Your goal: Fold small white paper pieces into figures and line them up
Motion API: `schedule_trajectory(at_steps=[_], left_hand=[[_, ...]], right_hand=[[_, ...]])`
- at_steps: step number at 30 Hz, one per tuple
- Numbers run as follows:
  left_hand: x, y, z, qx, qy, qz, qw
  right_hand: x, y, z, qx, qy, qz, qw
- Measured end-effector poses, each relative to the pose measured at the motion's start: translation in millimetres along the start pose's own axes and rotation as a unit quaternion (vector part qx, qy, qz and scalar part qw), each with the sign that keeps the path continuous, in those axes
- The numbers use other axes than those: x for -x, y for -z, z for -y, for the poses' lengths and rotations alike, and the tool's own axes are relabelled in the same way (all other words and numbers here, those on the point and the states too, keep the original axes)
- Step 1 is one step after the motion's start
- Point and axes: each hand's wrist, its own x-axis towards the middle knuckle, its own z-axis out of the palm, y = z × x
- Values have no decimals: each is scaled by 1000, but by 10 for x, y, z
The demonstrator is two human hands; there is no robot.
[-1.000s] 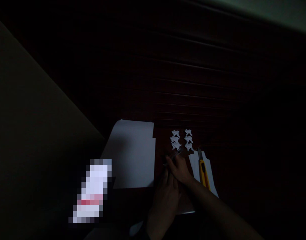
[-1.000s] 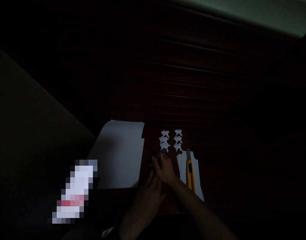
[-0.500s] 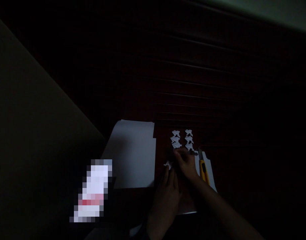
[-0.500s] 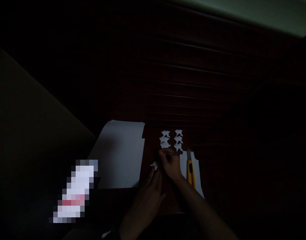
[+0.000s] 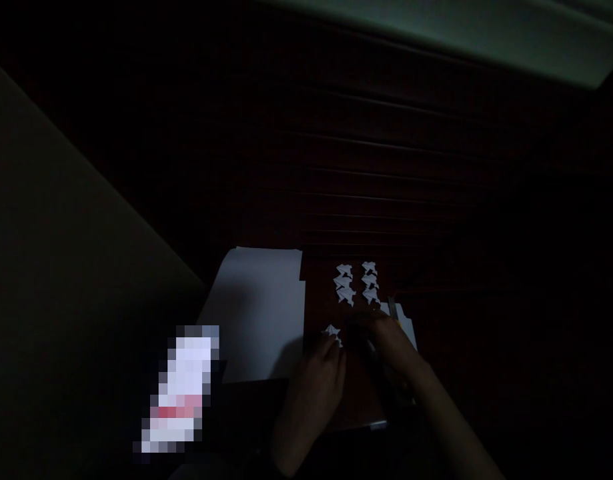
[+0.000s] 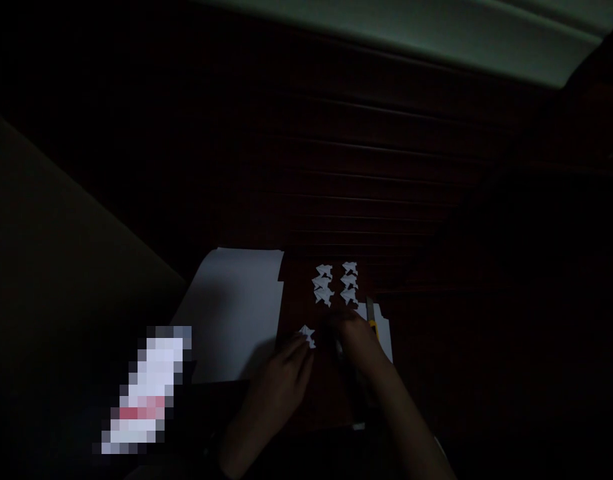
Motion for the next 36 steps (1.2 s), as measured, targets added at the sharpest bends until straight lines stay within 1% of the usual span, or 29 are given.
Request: schedule_trajectory(at_steps=[2,4,7,10,14,19,22,25,27,29,31,33,36], left_hand=[[-61,65,120,-9,66,26,997],[-122,127,259,-48,116,45,991],[-203,187,418,-89,160,55,981],[-254,196,451,-98,170,65,978],[-252,153,360,-93,155,87,980],[-181,69,285,-89,139,116,979],[-164,44,288,-98,137,115,979],[-172,59,312,-115,137,107,978],[-170,82,340,-121,136,118,976],[-151,99,373,-127,134,137,973],[-119,101,399,-141,136,150,969],[-87,89,412,-157,134,154,966],[-60,64,409,-159,119,157,967]], right_hand=[[21,3,61,37,-36,54,997],[42,23,116,68,-67,98,991],[74,59,167,88,-88,121,985],[102,76,174,87,-88,117,985],[122,53,149,99,-97,99,985],[117,2,108,100,-112,50,987],[117,18,108,101,-112,30,988],[111,9,186,109,-134,-15,985],[92,-68,295,99,-178,-32,979],[62,-208,431,66,-211,-15,975],[31,-377,559,33,-209,3,977],[7,-526,649,19,-207,7,978],[-18,-647,692,24,-220,2,975]])
